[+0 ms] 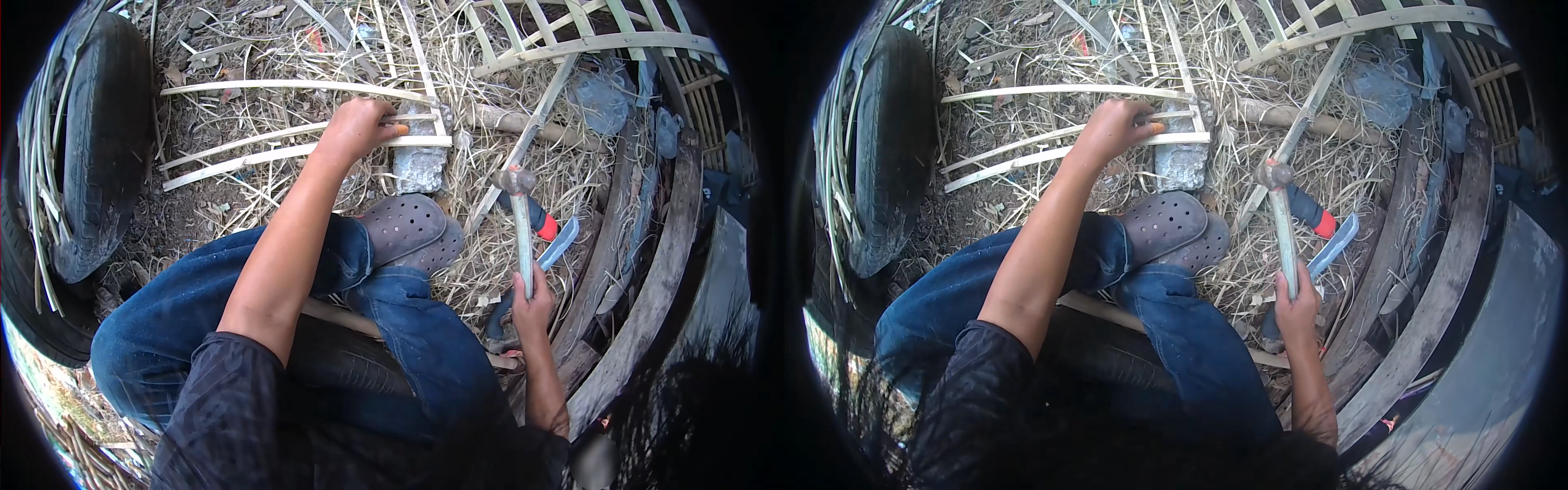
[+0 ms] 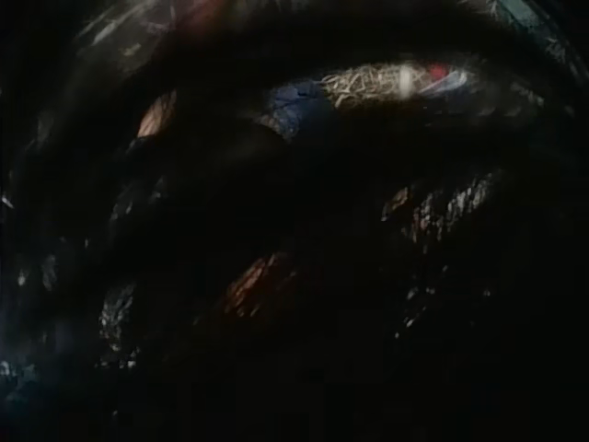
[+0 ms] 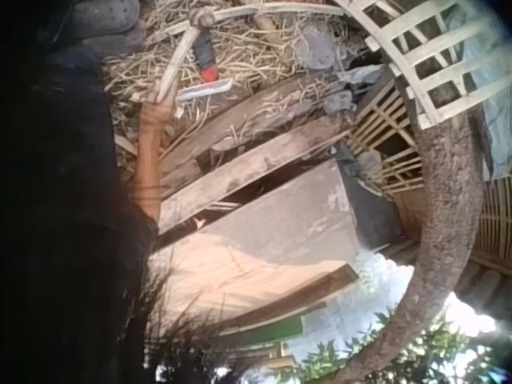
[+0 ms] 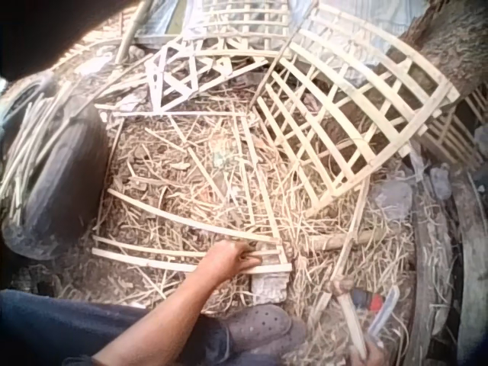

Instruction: The person shapes wood strips using a machete, aligns the strips to form a lattice frame, and secures them by hammering small nails into the joints.

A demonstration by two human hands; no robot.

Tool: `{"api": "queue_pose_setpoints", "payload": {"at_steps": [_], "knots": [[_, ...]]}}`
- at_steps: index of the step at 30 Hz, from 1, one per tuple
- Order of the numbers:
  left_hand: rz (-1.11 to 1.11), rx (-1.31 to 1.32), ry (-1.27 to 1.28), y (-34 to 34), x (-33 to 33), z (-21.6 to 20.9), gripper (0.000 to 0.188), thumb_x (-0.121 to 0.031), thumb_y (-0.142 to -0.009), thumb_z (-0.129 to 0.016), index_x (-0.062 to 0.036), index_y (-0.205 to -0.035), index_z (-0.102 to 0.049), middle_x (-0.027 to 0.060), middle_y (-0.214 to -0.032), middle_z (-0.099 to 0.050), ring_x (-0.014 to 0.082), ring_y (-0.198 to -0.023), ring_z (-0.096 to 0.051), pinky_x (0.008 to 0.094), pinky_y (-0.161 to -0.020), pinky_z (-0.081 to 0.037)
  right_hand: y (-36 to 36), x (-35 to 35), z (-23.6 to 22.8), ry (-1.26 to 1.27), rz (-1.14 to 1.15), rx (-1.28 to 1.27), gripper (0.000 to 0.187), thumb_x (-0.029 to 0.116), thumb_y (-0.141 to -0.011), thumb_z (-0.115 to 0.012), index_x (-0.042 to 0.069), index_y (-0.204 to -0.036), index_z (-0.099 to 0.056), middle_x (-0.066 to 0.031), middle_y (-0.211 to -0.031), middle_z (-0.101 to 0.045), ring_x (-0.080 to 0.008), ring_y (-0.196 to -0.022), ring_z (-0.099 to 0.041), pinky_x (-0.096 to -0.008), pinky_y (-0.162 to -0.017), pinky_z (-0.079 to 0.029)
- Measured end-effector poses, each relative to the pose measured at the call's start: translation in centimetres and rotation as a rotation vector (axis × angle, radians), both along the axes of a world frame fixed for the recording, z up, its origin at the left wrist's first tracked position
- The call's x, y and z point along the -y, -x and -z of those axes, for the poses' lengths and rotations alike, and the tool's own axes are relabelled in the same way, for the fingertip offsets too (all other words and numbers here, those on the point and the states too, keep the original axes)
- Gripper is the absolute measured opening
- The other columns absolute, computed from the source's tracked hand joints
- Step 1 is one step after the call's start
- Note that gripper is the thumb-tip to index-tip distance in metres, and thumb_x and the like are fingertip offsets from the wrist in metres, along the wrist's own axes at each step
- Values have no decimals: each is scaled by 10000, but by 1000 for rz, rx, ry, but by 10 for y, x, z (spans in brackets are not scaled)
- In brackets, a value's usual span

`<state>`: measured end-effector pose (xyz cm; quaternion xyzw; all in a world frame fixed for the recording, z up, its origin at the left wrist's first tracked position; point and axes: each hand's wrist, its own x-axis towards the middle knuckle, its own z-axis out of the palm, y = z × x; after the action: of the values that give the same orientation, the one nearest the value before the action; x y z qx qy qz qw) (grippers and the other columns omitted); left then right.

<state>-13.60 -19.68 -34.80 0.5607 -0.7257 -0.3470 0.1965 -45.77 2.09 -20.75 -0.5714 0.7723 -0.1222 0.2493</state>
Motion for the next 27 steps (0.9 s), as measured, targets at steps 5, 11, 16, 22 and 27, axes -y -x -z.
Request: {"api": "queue_pose_setpoints", "payload": {"at_steps": [5,11,16,22,27], "knots": [[-72,59,348,4,-25,-19,429,-424,-739,-769,-81,-984,-689,118,-916,-697,292,-924,-643,422,-818,-490,29,-76,5,-46,175,-24,340,161,-926,-616,-45,-1193,-577,-190,-902,-678,-243,-790,-672,-365,-725,-505],[88,420,302,14,-39,-14,266,-342,-783,-727,-104,-851,-628,70,-780,-677,265,-862,-636,422,-774,-443,63,-145,81,-17,474,172,320,190,-937,-606,-58,-1138,-591,-85,-770,-618,-139,-652,-569,-310,-608,-459],[27,227,418,2,-37,-79,240,-250,-815,-713,-61,-757,-577,120,-661,-641,306,-662,-633,424,-728,-426,59,-163,112,82,535,313,244,205,-958,-595,-5,-1082,-599,37,-610,-502,-42,-480,-438,-231,-430,-334],[-94,85,504,-14,-29,-188,260,-185,-827,-693,0,-735,-534,150,-542,-516,334,-483,-497,404,-514,-410,67,-162,132,64,541,240,345,223,-927,-618,-78,-1095,-589,-162,-838,-641,-220,-756,-626,-361,-704,-486],[-258,-4,623,-11,-49,-264,329,-159,-874,-691,-22,-669,-472,-18,-515,-380,37,-515,-341,265,-456,-270,60,-158,122,88,495,281,360,227,-924,-606,-62,-1134,-561,-222,-947,-655,-313,-865,-650,-391,-784,-487]]}}
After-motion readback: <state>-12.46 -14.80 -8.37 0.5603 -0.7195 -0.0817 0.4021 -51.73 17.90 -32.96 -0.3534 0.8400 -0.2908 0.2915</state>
